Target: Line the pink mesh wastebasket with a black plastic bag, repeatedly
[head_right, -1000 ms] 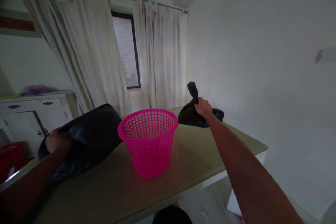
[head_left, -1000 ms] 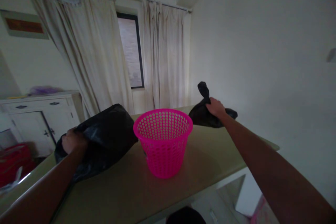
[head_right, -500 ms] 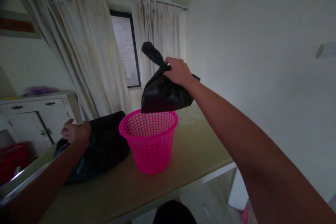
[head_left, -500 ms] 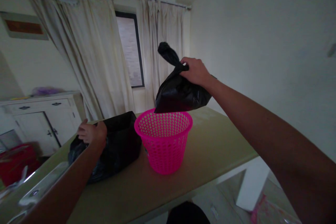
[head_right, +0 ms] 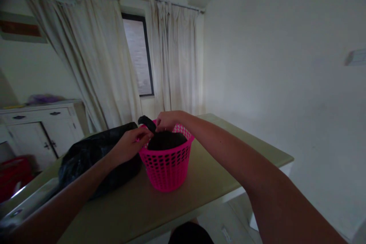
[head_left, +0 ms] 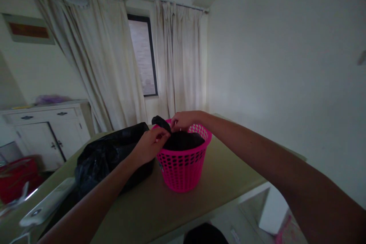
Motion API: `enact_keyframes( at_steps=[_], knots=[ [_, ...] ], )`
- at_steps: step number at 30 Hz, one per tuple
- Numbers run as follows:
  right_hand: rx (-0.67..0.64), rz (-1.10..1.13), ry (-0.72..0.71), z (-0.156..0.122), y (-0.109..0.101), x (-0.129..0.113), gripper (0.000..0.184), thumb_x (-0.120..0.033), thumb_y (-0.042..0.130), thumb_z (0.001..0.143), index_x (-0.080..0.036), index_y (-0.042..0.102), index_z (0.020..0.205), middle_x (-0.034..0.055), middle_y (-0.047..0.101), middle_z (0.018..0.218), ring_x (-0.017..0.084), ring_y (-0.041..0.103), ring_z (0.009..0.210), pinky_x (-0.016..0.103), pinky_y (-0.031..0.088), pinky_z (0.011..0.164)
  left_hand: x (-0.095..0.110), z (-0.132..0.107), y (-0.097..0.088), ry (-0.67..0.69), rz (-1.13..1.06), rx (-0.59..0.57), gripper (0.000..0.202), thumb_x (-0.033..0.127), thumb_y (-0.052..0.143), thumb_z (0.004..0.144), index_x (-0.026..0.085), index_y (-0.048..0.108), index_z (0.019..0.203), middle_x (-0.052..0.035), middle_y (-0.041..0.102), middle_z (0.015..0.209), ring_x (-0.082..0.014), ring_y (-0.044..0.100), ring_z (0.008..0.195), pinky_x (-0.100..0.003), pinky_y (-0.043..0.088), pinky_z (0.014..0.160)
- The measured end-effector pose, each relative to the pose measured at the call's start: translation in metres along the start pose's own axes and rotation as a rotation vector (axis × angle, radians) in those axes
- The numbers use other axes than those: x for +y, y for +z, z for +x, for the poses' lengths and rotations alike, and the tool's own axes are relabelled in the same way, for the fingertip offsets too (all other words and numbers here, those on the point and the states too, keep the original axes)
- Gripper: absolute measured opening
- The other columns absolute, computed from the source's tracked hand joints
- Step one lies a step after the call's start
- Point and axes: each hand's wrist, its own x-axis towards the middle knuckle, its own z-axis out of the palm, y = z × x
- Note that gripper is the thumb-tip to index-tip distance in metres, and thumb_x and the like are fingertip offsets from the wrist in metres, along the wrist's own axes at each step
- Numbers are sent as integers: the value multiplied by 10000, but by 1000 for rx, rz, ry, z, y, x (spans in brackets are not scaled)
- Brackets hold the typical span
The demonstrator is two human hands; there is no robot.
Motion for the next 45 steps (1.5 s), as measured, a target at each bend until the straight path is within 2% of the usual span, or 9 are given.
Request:
enact_keyframes(
  at_steps=[4,8,11,17,23,30,35,39,45],
  knots=[
    [-82,259,13,0,13,16,276,-198,659,871,-143,743,1128,36,751,879,125,668,710,260,549,696,2,22,-5,-50,142,-84,306,404,535,902,236,786,954,-96,796,945,-283,732,848,-375,505,766],
    [-179,43,-60,-3,21,17,392,-284,823,743,-185,770,1118,38,773,997,177,691,837,262,525,704,2,40,-5,9,236,-335,214,343,599,805,248,791,798,-91,779,801,-271,719,740,-341,458,656],
    [-64,-190,-136,-6,20,17,307,-189,804,719,-187,807,1027,29,785,938,194,687,857,266,488,735,-3,46,-1,53,191,-432,135,316,655,745,256,775,731,-70,751,718,-256,692,670,-330,433,616],
    [292,-8,-134,-20,4,29,240,-166,644,824,-153,798,1009,53,771,923,180,673,872,255,464,740,-14,49,-2,36,134,-131,243,186,656,694,246,790,888,-69,777,905,-267,712,840,-348,499,769],
    [299,148,-184,-29,6,32,351,-479,690,898,-143,775,959,45,719,836,175,621,771,267,433,670,-4,49,-11,37,230,34,346,157,593,763,196,793,1042,-78,722,1013,-204,695,822,-322,541,809],
    [353,-132,-83,-30,6,63,280,-290,598,946,-154,797,805,37,689,672,169,600,685,282,395,672,-36,46,-31,-27,393,85,456,83,518,753,171,788,1110,-109,748,1109,-271,694,1070,-367,515,979],
    [417,-91,-177,-36,14,39,308,-294,655,894,-157,770,1144,101,790,1066,210,698,933,279,480,808,-27,54,-21,-188,176,64,368,163,474,831,190,803,993,-61,798,949,-236,727,909,-313,520,828],
    [398,-202,-181,-38,30,13,322,-390,600,948,-149,778,1065,139,799,1022,251,717,911,327,501,806,-15,59,-13,-218,112,120,317,194,479,820,184,791,879,-62,782,856,-237,706,818,-305,482,710],
    [387,-398,121,-40,24,53,298,-284,546,977,-134,787,1069,218,782,1080,344,743,998,419,532,829,-43,51,-32,-353,90,210,276,124,501,700,189,758,779,-43,745,749,-224,686,761,-283,455,666]
  ],
)
